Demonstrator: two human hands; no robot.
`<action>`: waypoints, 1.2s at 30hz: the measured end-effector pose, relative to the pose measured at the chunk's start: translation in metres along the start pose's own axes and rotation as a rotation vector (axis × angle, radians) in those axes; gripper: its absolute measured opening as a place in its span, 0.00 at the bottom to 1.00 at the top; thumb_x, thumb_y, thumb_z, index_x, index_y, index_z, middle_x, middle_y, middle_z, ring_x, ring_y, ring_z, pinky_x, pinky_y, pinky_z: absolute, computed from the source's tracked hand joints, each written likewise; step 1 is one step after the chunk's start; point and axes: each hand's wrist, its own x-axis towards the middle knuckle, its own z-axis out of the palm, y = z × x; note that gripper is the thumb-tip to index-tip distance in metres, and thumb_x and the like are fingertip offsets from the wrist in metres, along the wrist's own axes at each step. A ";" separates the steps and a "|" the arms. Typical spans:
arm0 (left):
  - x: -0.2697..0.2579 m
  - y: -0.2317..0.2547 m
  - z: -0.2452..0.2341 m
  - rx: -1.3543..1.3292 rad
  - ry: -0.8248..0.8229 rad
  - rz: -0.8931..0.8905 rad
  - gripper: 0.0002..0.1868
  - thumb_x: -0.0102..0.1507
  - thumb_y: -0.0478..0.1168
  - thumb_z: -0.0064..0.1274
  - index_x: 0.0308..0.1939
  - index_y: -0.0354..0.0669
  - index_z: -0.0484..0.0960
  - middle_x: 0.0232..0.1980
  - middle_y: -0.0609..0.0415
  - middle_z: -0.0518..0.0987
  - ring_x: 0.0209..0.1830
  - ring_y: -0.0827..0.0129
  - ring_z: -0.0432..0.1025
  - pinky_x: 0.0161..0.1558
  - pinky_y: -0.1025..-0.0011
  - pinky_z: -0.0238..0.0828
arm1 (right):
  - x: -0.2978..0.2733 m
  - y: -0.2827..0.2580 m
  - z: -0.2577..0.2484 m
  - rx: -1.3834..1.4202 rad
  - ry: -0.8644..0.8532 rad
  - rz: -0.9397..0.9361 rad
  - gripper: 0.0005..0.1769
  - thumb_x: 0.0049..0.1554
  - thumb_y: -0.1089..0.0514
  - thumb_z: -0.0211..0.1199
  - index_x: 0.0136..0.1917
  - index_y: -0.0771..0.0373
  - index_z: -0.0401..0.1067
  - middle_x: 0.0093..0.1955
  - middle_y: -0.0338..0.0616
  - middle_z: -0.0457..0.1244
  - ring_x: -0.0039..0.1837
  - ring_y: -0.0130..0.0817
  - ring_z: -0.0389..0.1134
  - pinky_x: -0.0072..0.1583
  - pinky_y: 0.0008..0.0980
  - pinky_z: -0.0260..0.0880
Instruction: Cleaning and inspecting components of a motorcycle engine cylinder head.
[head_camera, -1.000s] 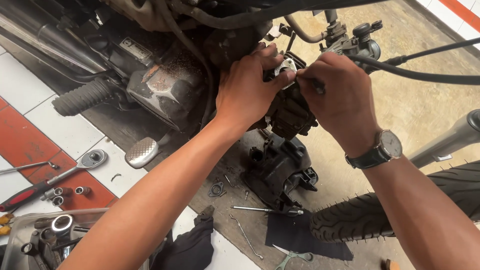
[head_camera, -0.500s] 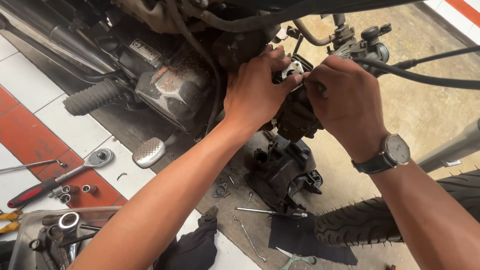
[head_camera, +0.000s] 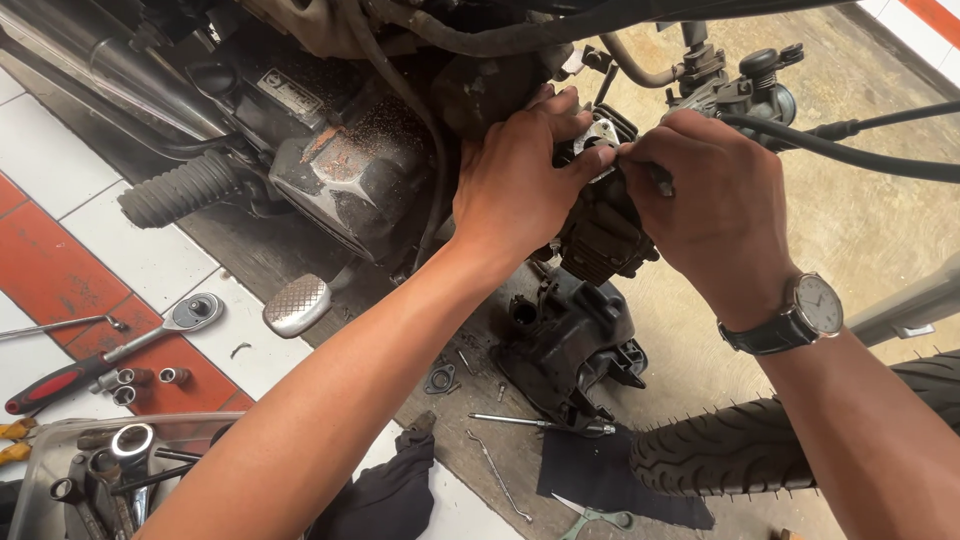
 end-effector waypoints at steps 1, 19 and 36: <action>0.000 0.000 0.000 0.003 0.001 -0.003 0.23 0.60 0.52 0.61 0.54 0.45 0.86 0.69 0.56 0.75 0.72 0.60 0.67 0.70 0.51 0.57 | 0.000 0.000 0.000 -0.015 -0.005 -0.009 0.03 0.62 0.62 0.69 0.45 0.63 0.78 0.41 0.42 0.65 0.41 0.41 0.68 0.42 0.37 0.67; -0.001 0.005 -0.001 0.032 0.033 -0.007 0.22 0.59 0.52 0.61 0.52 0.45 0.87 0.66 0.56 0.78 0.68 0.58 0.69 0.67 0.48 0.56 | 0.009 0.019 -0.009 0.101 -0.178 -0.053 0.05 0.61 0.63 0.67 0.51 0.60 0.81 0.43 0.44 0.67 0.40 0.42 0.71 0.43 0.37 0.70; 0.000 0.001 -0.002 -0.034 0.028 0.015 0.22 0.60 0.49 0.62 0.54 0.41 0.85 0.62 0.54 0.81 0.65 0.58 0.73 0.64 0.61 0.67 | 0.010 0.017 -0.009 0.158 -0.153 -0.093 0.09 0.57 0.67 0.68 0.51 0.61 0.81 0.43 0.44 0.65 0.42 0.44 0.69 0.43 0.38 0.68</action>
